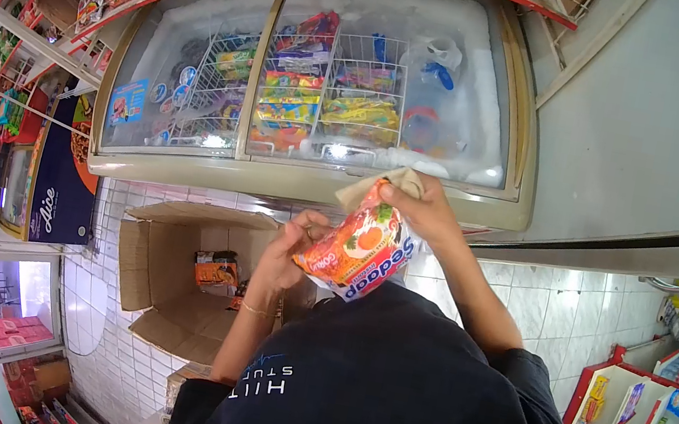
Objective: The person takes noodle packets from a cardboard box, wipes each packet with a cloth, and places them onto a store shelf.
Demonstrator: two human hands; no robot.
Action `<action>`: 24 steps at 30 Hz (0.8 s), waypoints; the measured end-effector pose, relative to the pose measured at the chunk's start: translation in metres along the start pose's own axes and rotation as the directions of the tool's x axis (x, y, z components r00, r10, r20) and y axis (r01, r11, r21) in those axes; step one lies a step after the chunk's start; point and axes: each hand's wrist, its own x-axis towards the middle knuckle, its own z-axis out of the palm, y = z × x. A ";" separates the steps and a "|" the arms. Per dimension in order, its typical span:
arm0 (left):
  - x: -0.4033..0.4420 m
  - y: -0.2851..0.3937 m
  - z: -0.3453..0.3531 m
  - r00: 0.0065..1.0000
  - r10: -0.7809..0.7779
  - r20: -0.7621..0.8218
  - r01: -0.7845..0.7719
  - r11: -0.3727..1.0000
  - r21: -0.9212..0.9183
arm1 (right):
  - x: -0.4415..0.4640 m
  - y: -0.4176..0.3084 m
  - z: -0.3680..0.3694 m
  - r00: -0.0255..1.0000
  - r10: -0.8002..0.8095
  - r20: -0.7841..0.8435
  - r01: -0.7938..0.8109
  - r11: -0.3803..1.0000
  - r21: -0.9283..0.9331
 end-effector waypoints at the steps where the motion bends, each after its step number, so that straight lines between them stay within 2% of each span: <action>1: 0.004 0.006 0.000 1.000 0.002 0.000 -0.002 1.000 0.002 | 0.006 -0.004 0.002 1.000 -0.002 0.002 0.002 1.000 0.000; 3: 0.013 0.020 0.007 0.983 -0.133 0.127 0.098 0.963 0.252 | 0.019 -0.011 0.010 0.987 0.046 0.153 -0.027 0.992 -0.125; 5: 0.018 0.026 0.015 0.973 -0.178 0.146 0.128 0.945 0.302 | 0.030 -0.012 0.019 0.979 0.037 0.201 -0.012 0.992 -0.126; 7: 0.020 0.026 0.037 0.983 -0.184 -0.009 0.149 0.769 0.621 | 0.037 -0.015 0.027 0.977 0.003 0.214 0.048 0.971 -0.235; 8: 0.020 0.024 0.041 0.985 -0.157 -0.066 0.167 0.820 0.547 | 0.039 -0.014 0.028 0.978 -0.131 0.164 0.172 0.946 -0.274; 9: 0.017 0.023 0.038 0.985 -0.156 -0.068 0.167 0.820 0.548 | 0.043 -0.017 0.025 0.977 -0.131 0.166 0.173 0.946 -0.273; 11: 0.009 0.014 0.026 0.959 -0.146 -0.242 0.233 0.894 0.382 | 0.046 -0.027 0.013 0.973 -0.220 -0.062 0.215 0.973 -0.085; 12: 0.004 0.010 0.017 0.943 -0.162 -0.290 0.255 0.913 0.319 | 0.043 -0.037 0.013 0.916 -0.389 -0.095 0.364 0.908 -0.205; 13: 0.001 0.008 0.015 0.942 -0.165 -0.293 0.258 0.913 0.316 | 0.037 -0.046 0.014 0.918 -0.385 -0.097 0.360 0.910 -0.205; 14: -0.002 0.006 0.015 0.919 -0.171 -0.356 0.270 0.930 0.251 | 0.028 -0.053 0.016 0.862 -0.497 0.099 0.487 0.758 -0.434; 15: -0.004 0.004 0.014 0.891 -0.180 -0.417 0.277 0.943 0.185 | 0.019 -0.055 0.019 0.783 -0.538 0.313 0.603 0.531 -0.595; 16: -0.004 0.001 0.014 0.936 -0.101 -0.338 0.189 0.952 0.239 | 0.006 -0.047 0.028 0.791 -0.438 0.427 0.603 0.440 -0.666; 17: -0.008 -0.002 0.006 0.936 -0.105 -0.337 0.194 0.951 0.240 | -0.007 -0.039 0.038 0.793 -0.439 0.422 0.600 0.441 -0.668; 19: -0.014 -0.007 -0.011 0.940 -0.027 -0.341 0.133 0.948 0.291 | -0.025 -0.023 0.050 0.626 -0.232 0.744 0.767 0.010 -0.642; 20: -0.015 -0.007 -0.010 0.945 -0.077 -0.317 0.131 0.980 0.152 | -0.024 -0.017 0.046 0.628 -0.233 0.743 0.765 0.011 -0.644; 23: -0.019 0.000 0.009 0.970 -0.033 -0.239 0.096 0.962 0.256 | -0.022 0.001 0.021 0.636 -0.296 0.713 0.755 0.045 -0.654; 24: -0.021 0.000 0.009 0.970 -0.031 -0.243 0.095 0.962 0.255 | -0.018 0.006 0.010 0.799 -0.258 0.542 0.597 0.246 -0.763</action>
